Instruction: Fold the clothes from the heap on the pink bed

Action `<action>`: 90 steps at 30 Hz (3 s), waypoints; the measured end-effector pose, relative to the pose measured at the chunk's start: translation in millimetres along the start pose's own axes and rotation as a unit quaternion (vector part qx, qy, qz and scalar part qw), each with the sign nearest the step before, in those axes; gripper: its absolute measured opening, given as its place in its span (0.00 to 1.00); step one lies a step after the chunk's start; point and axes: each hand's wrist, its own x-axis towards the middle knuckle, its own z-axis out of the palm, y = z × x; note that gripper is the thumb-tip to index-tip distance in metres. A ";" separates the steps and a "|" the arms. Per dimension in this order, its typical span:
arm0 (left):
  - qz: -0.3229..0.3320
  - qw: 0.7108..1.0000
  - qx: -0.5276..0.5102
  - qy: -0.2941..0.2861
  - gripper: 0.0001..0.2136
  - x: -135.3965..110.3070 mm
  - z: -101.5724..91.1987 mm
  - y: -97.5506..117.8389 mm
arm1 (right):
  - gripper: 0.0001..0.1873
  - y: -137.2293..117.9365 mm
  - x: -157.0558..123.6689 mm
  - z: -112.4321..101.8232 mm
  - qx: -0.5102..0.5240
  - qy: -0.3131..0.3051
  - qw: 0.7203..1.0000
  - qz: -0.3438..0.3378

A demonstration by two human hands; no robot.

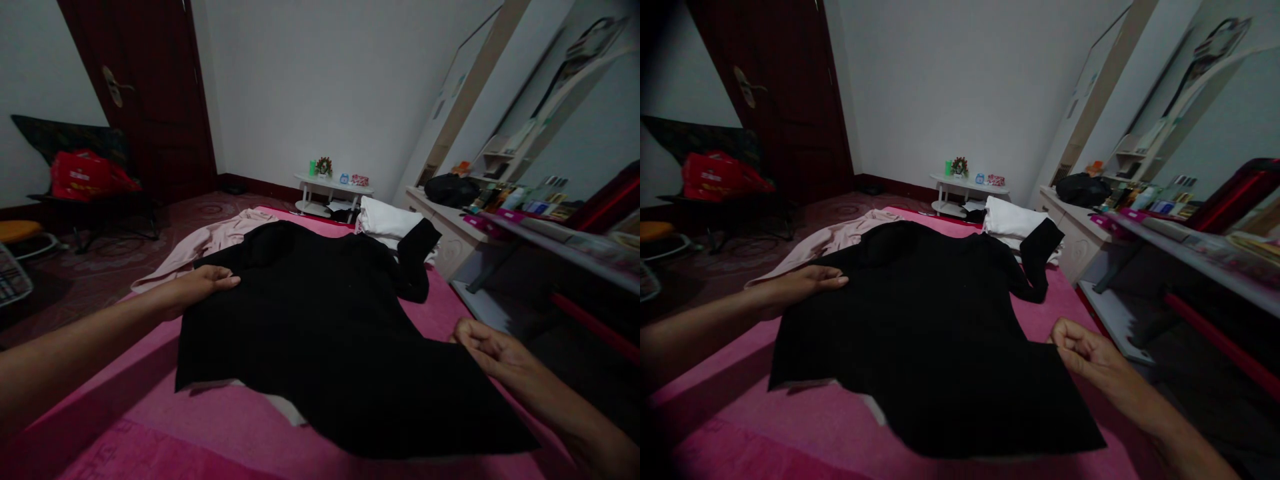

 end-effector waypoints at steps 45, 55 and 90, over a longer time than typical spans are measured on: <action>0.277 0.938 0.193 0.073 0.33 138.2 146.6 51.7 | 0.27 43.1 231.5 -8.2 -0.502 0.278 0.809 0.127; 0.276 0.921 0.274 0.036 0.34 142.1 148.8 52.4 | 0.18 65.9 250.2 -13.2 -0.532 0.263 0.781 0.194; 0.182 0.872 0.431 0.143 0.34 146.7 60.3 17.1 | 0.31 42.0 241.2 78.3 -0.479 0.099 0.870 -0.058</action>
